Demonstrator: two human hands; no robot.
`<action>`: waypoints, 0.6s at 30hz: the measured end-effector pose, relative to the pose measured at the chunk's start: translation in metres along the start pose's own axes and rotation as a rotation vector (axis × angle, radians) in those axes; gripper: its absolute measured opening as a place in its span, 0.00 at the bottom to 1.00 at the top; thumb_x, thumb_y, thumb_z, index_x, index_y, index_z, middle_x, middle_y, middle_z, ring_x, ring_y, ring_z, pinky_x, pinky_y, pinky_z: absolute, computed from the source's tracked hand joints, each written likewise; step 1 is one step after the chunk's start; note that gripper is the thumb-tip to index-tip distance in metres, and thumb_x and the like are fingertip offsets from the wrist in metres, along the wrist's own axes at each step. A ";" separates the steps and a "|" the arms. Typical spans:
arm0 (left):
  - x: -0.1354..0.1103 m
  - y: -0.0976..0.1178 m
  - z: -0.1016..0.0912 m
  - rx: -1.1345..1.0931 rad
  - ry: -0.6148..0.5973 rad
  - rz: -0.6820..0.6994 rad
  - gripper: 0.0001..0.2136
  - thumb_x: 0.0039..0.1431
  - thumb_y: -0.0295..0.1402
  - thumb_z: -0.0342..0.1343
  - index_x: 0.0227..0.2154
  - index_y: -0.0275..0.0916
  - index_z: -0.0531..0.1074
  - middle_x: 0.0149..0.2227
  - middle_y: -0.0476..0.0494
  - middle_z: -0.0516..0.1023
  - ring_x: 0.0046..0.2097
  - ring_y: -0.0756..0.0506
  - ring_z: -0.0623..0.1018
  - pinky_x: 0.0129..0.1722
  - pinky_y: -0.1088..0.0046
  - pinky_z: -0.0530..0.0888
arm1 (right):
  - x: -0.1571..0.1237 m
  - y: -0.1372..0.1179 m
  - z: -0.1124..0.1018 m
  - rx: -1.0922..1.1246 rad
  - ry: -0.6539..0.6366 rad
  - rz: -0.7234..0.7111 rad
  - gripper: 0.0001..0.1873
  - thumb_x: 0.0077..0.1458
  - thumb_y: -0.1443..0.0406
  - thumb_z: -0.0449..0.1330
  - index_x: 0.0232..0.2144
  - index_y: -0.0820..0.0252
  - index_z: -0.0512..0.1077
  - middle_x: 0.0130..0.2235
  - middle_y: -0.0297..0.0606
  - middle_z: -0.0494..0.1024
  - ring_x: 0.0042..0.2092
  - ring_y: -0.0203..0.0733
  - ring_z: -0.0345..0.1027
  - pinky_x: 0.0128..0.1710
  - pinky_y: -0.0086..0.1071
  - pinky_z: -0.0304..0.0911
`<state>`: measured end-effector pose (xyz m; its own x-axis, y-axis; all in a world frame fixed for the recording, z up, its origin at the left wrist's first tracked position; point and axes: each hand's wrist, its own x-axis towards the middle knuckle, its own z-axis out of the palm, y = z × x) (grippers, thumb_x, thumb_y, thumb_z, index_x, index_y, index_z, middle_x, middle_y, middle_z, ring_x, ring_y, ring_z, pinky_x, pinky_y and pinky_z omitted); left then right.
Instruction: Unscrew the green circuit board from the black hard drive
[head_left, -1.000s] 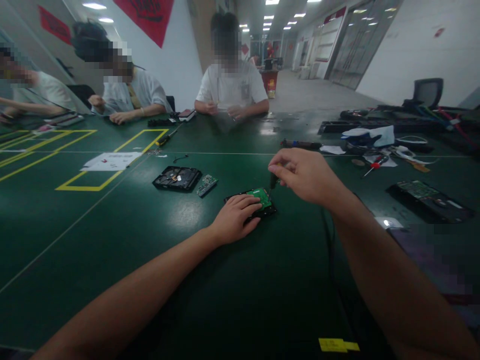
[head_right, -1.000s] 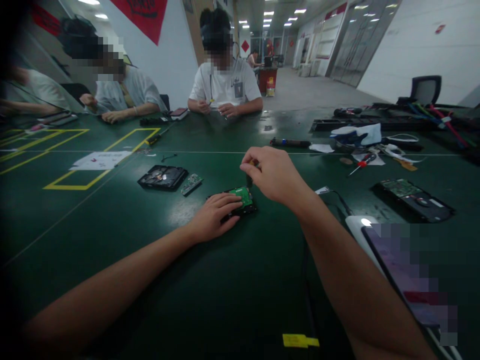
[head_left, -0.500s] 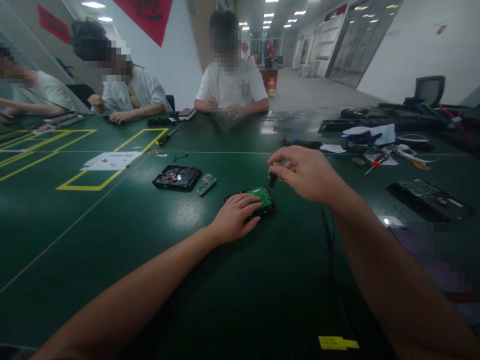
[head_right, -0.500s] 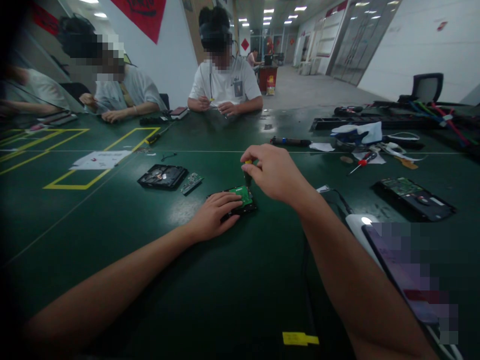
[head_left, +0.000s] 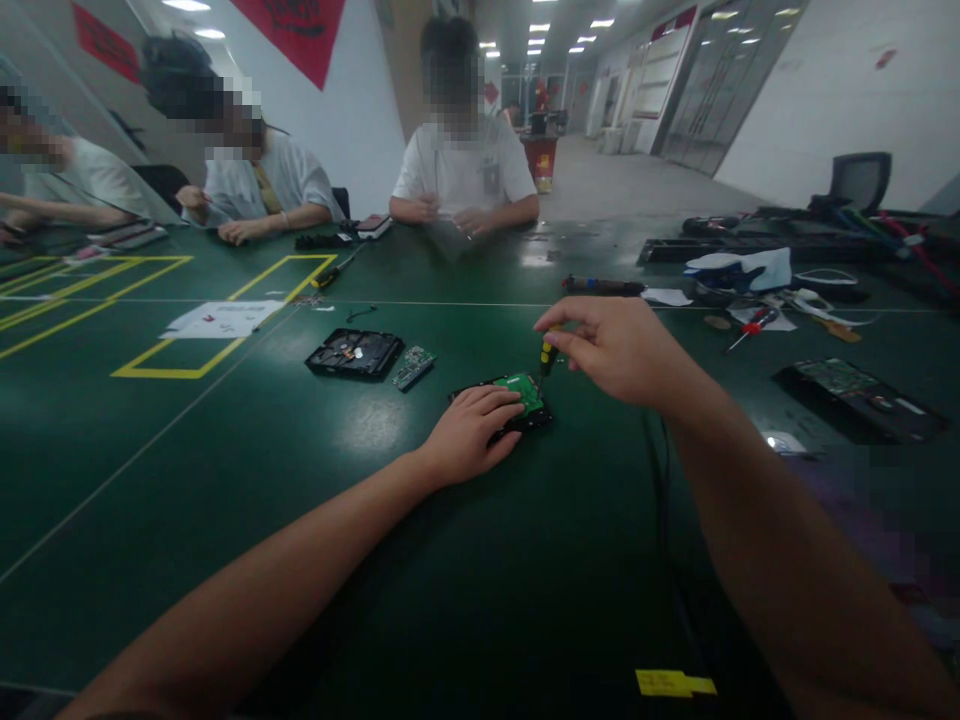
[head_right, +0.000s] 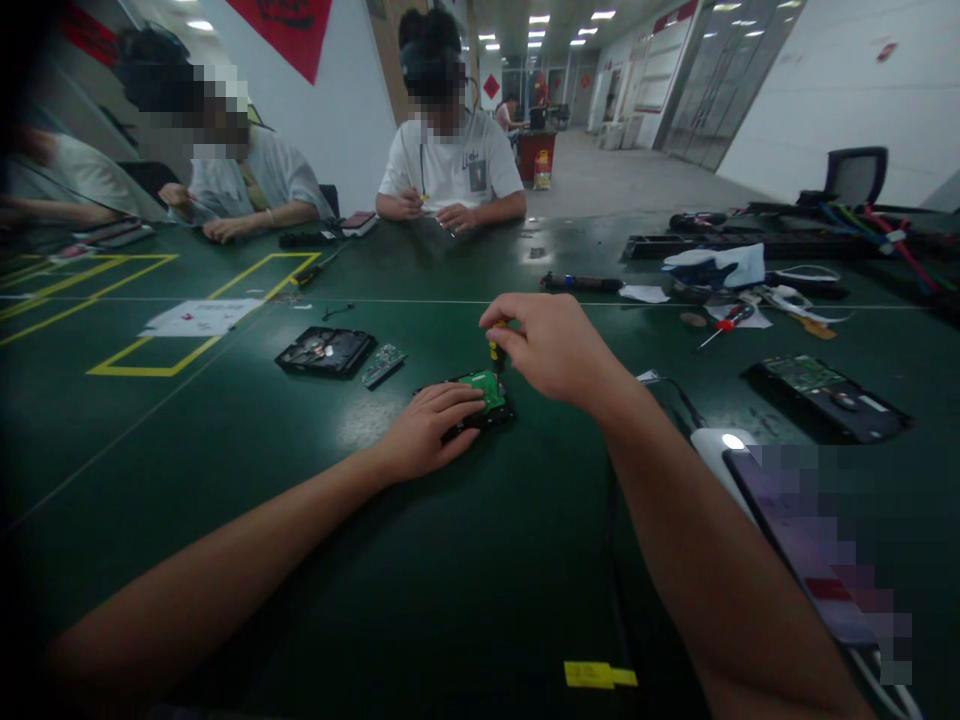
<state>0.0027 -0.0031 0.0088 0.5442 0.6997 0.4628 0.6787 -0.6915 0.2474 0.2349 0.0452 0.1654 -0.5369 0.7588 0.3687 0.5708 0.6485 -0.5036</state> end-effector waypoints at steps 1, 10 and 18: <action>0.000 0.000 0.000 0.001 -0.001 -0.002 0.18 0.71 0.37 0.56 0.61 0.41 0.73 0.61 0.37 0.78 0.64 0.36 0.74 0.65 0.47 0.71 | 0.000 -0.001 0.000 -0.007 0.002 -0.001 0.10 0.63 0.63 0.62 0.43 0.57 0.82 0.38 0.40 0.85 0.40 0.47 0.78 0.39 0.37 0.67; 0.000 -0.001 0.000 -0.003 -0.006 -0.008 0.19 0.71 0.38 0.57 0.61 0.42 0.73 0.62 0.37 0.77 0.65 0.35 0.74 0.65 0.46 0.71 | 0.002 0.001 0.007 0.032 0.016 0.111 0.07 0.64 0.61 0.63 0.40 0.58 0.77 0.33 0.40 0.84 0.37 0.48 0.79 0.39 0.39 0.68; 0.000 0.001 0.000 -0.006 -0.003 -0.008 0.18 0.71 0.38 0.57 0.60 0.40 0.74 0.61 0.37 0.77 0.65 0.36 0.74 0.66 0.47 0.70 | 0.002 0.005 0.005 0.043 -0.009 0.068 0.06 0.63 0.61 0.64 0.40 0.56 0.77 0.33 0.38 0.83 0.36 0.46 0.78 0.38 0.37 0.67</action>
<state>0.0033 -0.0037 0.0094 0.5400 0.7057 0.4586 0.6803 -0.6868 0.2559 0.2341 0.0494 0.1597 -0.5037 0.8001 0.3256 0.5787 0.5924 -0.5605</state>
